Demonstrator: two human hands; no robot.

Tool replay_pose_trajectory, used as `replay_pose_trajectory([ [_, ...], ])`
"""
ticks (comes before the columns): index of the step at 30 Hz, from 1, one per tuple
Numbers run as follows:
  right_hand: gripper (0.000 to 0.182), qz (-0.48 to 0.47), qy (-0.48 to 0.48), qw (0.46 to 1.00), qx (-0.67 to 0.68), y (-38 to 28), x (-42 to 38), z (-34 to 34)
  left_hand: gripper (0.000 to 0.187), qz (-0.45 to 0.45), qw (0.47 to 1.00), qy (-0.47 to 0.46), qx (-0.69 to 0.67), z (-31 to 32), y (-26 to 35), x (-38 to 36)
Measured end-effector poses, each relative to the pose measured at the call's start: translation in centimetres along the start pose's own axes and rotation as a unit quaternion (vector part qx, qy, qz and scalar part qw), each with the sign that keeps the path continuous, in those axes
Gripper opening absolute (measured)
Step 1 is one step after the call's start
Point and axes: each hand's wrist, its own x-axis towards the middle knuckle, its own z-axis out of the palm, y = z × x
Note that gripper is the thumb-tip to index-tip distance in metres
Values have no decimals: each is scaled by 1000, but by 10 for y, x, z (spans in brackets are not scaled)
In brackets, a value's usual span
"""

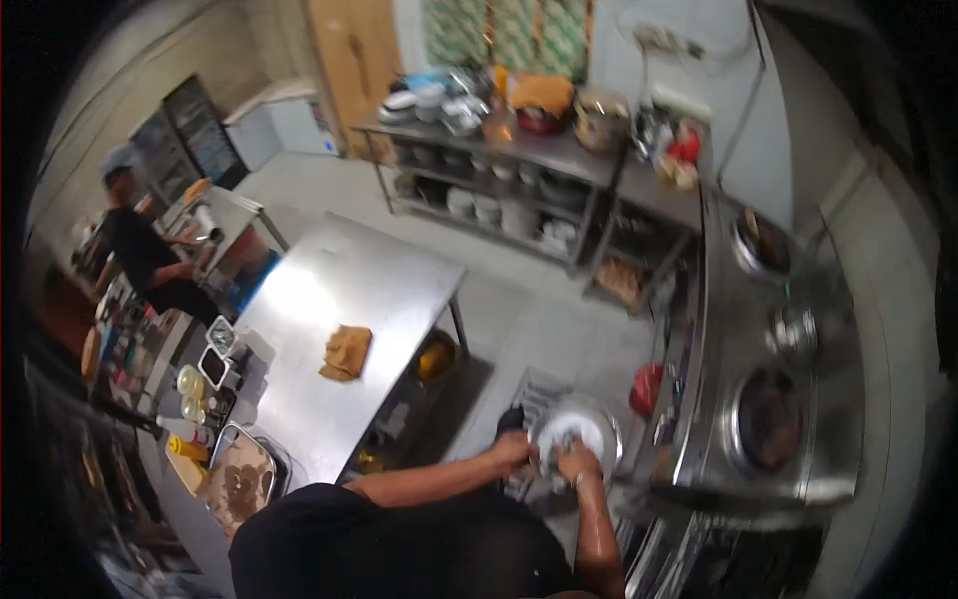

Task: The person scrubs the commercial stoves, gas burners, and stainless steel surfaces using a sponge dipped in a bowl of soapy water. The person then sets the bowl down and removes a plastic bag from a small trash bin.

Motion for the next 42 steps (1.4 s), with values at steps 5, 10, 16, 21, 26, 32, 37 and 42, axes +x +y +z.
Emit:
replay_pose_trajectory([
  [5,63,-46,172,981,-77,-4,8,-4,24,-71,997,3,11,5,20,16],
  [10,59,-60,30,995,-77,-9,43,-3,18,-60,997,18,-40,-5,-14,77],
  [16,59,-43,94,994,-26,86,203,99,18,-90,994,55,-35,-20,-39,176],
  [21,60,1,98,990,97,99,275,73,16,-65,997,36,-19,-34,-43,284],
  [26,75,68,-35,997,18,121,344,69,26,-46,986,-7,160,-16,-29,373],
  [32,89,5,-8,1000,14,147,417,109,39,-101,995,-1,-7,-28,-107,459],
  [37,74,4,90,992,84,162,474,157,36,-132,989,33,53,-68,-171,515],
  [42,52,210,254,870,366,231,541,202,35,-128,973,109,-155,-112,-238,597],
])
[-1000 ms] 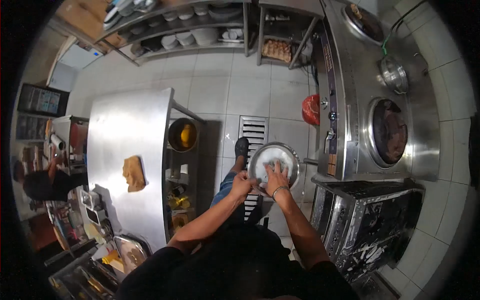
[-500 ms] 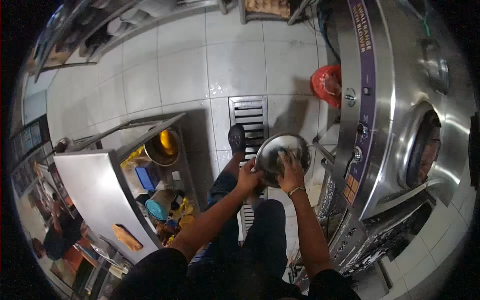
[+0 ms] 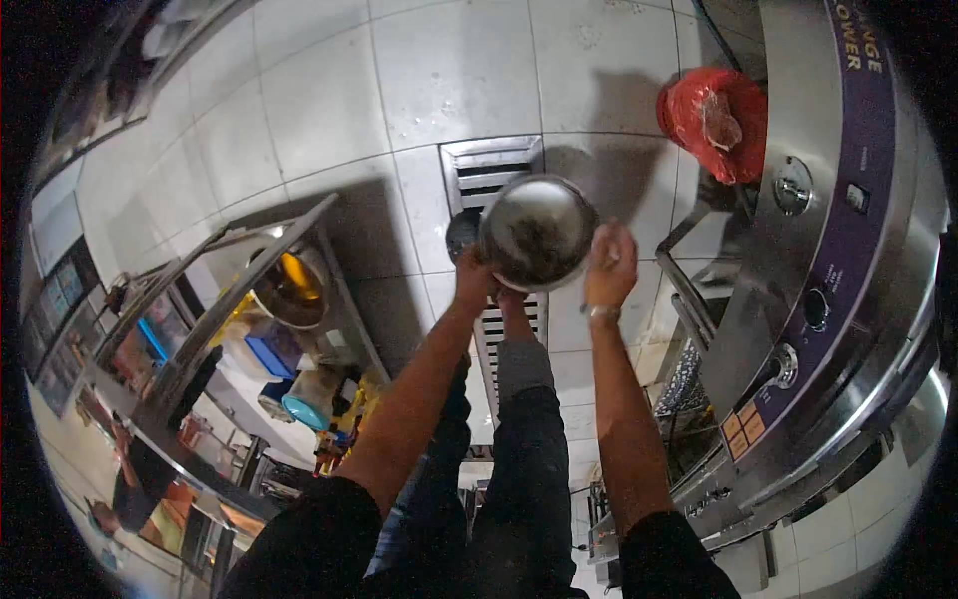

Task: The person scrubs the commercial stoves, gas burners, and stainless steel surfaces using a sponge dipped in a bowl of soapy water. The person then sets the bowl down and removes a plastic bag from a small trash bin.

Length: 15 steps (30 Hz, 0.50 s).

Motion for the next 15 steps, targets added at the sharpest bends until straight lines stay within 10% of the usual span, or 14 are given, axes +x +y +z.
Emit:
replay_pose_trajectory([
  [5,63,320,170,789,496,56,173,-32,19,10,998,44,47,0,12,65],
  [6,67,323,176,762,533,61,204,-41,17,-9,979,54,195,-45,-7,110],
  [8,64,318,197,715,590,95,271,-51,17,-50,997,-26,60,-85,-25,157],
  [10,45,166,45,742,648,106,300,-56,14,21,989,-4,146,-87,-25,170],
  [14,26,164,-154,734,640,173,351,-70,18,11,988,1,152,-103,-24,200],
  [15,21,205,-11,729,653,154,337,-60,19,1,980,1,200,-104,-18,201],
])
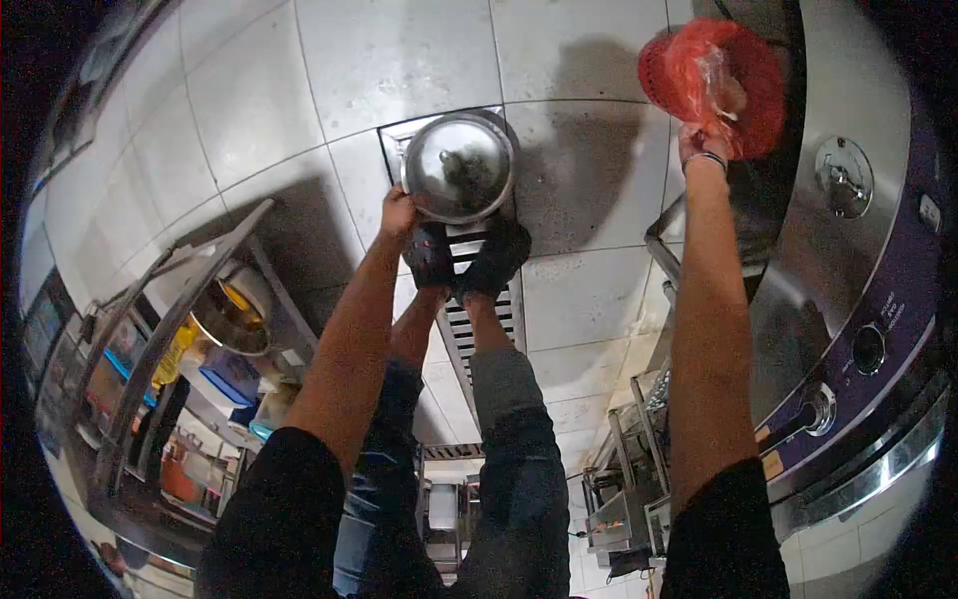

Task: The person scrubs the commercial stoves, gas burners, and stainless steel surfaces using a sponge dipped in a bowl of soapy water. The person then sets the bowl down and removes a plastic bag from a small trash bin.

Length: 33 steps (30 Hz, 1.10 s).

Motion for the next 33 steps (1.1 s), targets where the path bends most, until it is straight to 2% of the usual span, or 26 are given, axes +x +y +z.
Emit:
replay_pose_trajectory([
  [1,18,-62,126,989,44,7,-8,10,19,0,1000,-3,1,-5,0,7],
  [3,19,-62,93,987,118,17,-10,-8,19,22,999,-24,5,-13,-5,17],
  [4,17,-47,140,988,38,26,-28,-10,24,1,1000,-5,21,-7,2,15],
  [5,17,-51,114,992,0,36,-49,-19,24,1,1000,-7,24,-22,-11,27],
  [6,17,-58,89,994,-37,45,-71,-27,28,120,964,-36,234,-51,-36,49],
  [8,20,-82,88,985,-126,65,-98,-36,33,236,869,-61,431,-62,-38,60],
  [9,22,-103,104,970,-195,74,-111,-43,37,175,919,-48,350,-57,-32,55],
  [10,24,-122,136,929,-321,82,-119,-52,39,145,939,-44,310,-54,-27,55],
  [11,26,-130,175,843,-492,88,-126,-65,41,115,956,-36,268,-50,-21,55],
  [12,29,-97,218,690,-683,89,-139,-70,45,93,945,16,312,-49,-20,60],
  [13,31,-26,250,543,-801,88,-159,-66,49,79,928,132,339,-29,-5,51],
  [14,33,51,261,452,-852,87,-176,-59,54,57,902,245,350,-7,12,41],
  [15,36,102,259,405,-871,86,-190,-57,56,124,889,230,375,32,40,13],
  [16,38,130,252,399,-872,86,-197,-57,58,191,870,215,401,73,69,-16],
  [17,40,67,215,366,-903,96,-192,-103,59,256,844,202,425,115,99,-45],
  [18,41,3,182,323,-929,106,-187,-150,59,236,872,126,410,149,112,-55],
  [20,45,-127,111,235,-957,110,-183,-180,57,173,913,-22,370,217,138,-74],
  [21,41,-152,113,391,-900,105,-187,-173,55,143,909,-61,386,250,142,-82],
  [22,37,-175,114,536,-818,99,-191,-160,52,180,908,-98,364,275,132,-77],
  [24,30,-208,106,776,-586,88,-201,-126,49,213,904,-139,343,306,113,-45],
  [26,27,-222,102,864,-441,79,-210,-88,47,202,858,-141,451,319,88,-6],
  [27,25,-221,106,898,-367,76,-217,-62,47,201,856,-146,453,322,93,-15],
  [29,21,-218,108,948,-206,71,-222,-27,44,216,858,-68,462,322,119,-36],
  [30,22,-254,105,921,-275,75,-213,-40,42,206,867,-38,452,315,112,-26],
  [31,24,-248,123,909,-312,74,-207,-50,42,207,864,-40,456,310,117,-35],
  [33,27,-178,144,922,-313,73,-203,-68,42,200,812,-17,548,301,127,-53],
])
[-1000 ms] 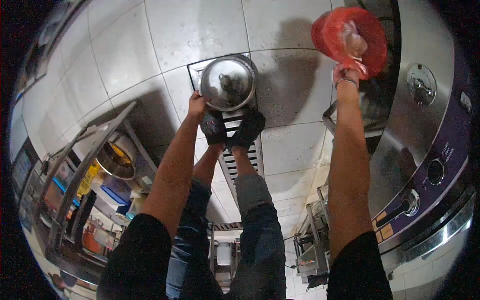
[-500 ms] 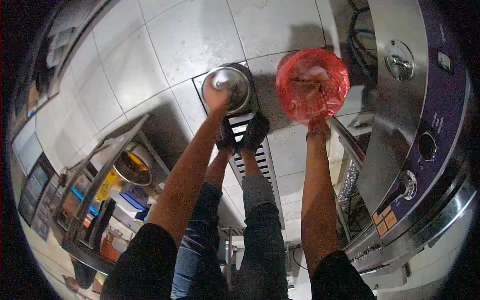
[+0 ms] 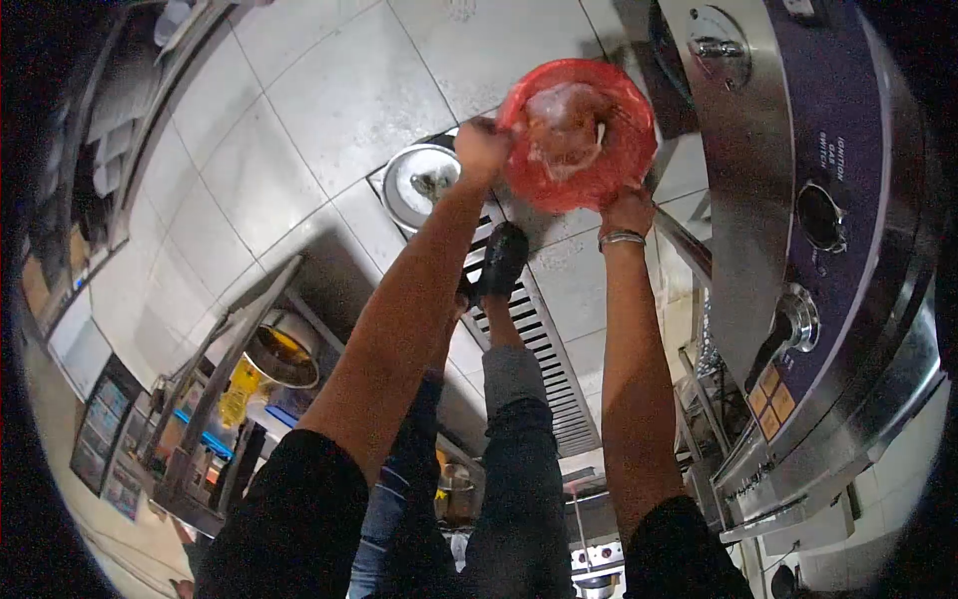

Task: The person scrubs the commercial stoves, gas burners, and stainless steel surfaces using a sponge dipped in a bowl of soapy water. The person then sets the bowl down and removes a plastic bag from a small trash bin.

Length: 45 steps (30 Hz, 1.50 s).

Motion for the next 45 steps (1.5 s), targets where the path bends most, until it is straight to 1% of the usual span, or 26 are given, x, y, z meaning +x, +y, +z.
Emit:
replay_pose_trajectory([
  [2,31,95,-40,992,71,5,1,-6,35,28,999,40,12,4,-7,-10],
  [4,35,168,-104,968,158,-1,0,-3,26,12,972,117,-204,0,12,-39],
  [5,37,191,-130,957,177,-5,-1,3,17,91,951,140,-260,14,7,-43],
  [7,42,222,-172,943,177,-26,-2,23,11,253,928,138,-235,22,14,-60],
  [9,48,261,-216,929,153,-55,-2,50,15,331,925,70,-173,32,19,-85],
  [11,53,291,-244,916,131,-66,7,68,17,382,916,107,-62,32,34,-114],
  [12,53,243,-273,924,-109,-66,18,73,20,432,890,138,50,28,40,-124],
  [13,53,178,-288,877,-342,-65,25,74,19,434,893,118,21,24,33,-126],
  [14,53,178,-292,874,-345,-63,27,73,20,435,895,97,-9,19,27,-128],
  [16,45,71,-253,945,-193,-54,35,66,28,236,953,85,-167,16,3,-118],
  [17,45,69,-257,944,-197,-49,35,60,23,139,955,181,-191,21,7,-112],
  [18,39,-56,-226,923,-307,-40,36,52,23,138,953,188,-194,30,0,-96],
  [21,27,-408,-99,706,-570,-24,13,12,24,41,946,85,-311,74,-42,-62],
  [22,26,-346,-134,619,-693,-43,-8,3,24,41,943,90,-316,73,-44,-56],
  [24,29,-213,-137,617,-745,-73,-51,-20,30,62,989,62,-117,61,-52,-53],
  [27,34,-170,-34,865,-472,-117,-129,-36,25,103,989,69,-77,33,-44,-73],
  [29,41,-133,-16,897,-421,-128,-171,-66,26,121,991,13,-53,47,-64,-71],
  [32,43,-242,-11,866,-437,-159,-218,-78,29,180,980,-88,3,63,-70,-75],
  [34,45,-216,25,847,-485,-160,-229,-98,31,304,922,-88,-222,49,-42,-103],
  [35,43,-192,-8,838,-511,-168,-234,-103,31,300,922,-89,-227,50,-36,-114],
  [37,47,-178,-38,822,-540,-182,-248,-113,33,127,978,-161,-39,55,-32,-123],
  [38,51,-163,-68,806,-565,-186,-259,-120,33,125,978,-162,-38,57,-38,-126],
  [40,53,-139,-55,830,-537,-193,-282,-129,35,134,927,-60,-344,75,-65,-121],
  [42,55,-121,-46,853,-505,-213,-304,-121,35,70,938,-29,-338,36,-63,-140],
  [44,55,-224,-56,824,-517,-251,-327,-98,34,20,946,49,-320,-50,-36,-182],
  [45,56,-264,-62,812,-516,-269,-337,-90,36,36,892,66,-447,-81,-26,-201],
])
